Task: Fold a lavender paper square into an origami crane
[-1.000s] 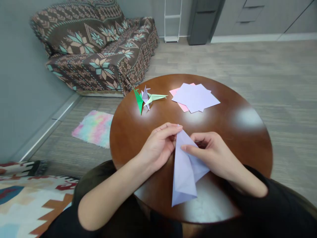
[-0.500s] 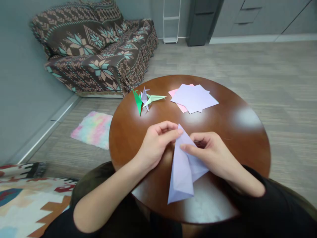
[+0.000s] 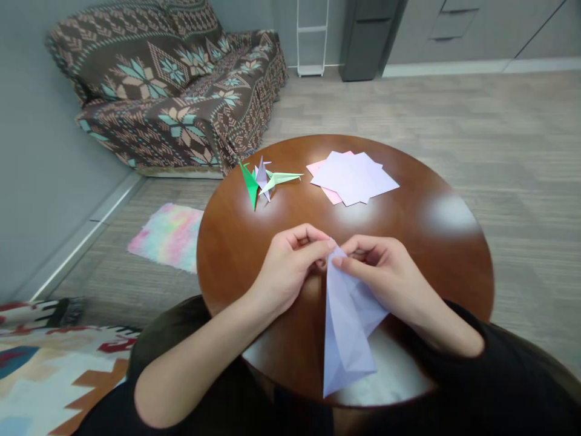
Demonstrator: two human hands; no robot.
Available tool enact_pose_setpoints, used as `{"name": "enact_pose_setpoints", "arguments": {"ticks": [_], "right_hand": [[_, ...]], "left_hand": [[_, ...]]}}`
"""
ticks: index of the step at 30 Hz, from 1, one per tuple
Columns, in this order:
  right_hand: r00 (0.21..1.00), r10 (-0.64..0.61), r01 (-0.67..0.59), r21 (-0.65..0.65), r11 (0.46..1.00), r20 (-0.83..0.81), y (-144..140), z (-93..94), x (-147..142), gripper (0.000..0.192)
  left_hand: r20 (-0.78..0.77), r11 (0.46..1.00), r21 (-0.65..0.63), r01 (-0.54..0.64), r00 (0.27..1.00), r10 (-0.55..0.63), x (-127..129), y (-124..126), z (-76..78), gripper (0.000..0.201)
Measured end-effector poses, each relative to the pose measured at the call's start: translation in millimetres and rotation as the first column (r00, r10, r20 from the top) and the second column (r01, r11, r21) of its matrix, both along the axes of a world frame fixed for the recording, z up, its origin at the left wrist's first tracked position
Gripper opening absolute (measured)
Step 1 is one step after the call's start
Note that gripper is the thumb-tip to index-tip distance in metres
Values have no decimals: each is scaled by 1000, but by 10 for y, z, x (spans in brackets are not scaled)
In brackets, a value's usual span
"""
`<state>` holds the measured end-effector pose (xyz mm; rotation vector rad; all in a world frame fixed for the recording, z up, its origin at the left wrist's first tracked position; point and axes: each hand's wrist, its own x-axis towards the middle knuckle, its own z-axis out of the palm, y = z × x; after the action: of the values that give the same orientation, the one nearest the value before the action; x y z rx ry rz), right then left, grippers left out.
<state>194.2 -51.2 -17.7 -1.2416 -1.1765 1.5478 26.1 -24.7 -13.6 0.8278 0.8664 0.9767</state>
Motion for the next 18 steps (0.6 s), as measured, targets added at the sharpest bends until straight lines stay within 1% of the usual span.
{"name": "enact_pose_setpoints", "arguments": {"ticks": [5,8,12,15,18], "right_hand": [[1000,-4,4,-4,1000,-22,5,31,-17,13],[999,-34,34,8,999,-30,15,44,-29,12],[996,-81,82,12,997,-48,8,39,-21,13],[995,-76,77,18,997,-59,3,25,-6,13],[997,-67,67,5,998,-35,5,20,-1,13]], "left_hand": [[58,999,-52,3,998,0,2,16,4,14],[73,997,-72,4,997,2,17,-8,-9,15],[73,997,-78,-5,997,11,62,-58,-29,16],[67,997,-70,-26,997,31,93,-79,-47,15],[55,996,-63,-60,997,63,100,-75,-49,12]]}}
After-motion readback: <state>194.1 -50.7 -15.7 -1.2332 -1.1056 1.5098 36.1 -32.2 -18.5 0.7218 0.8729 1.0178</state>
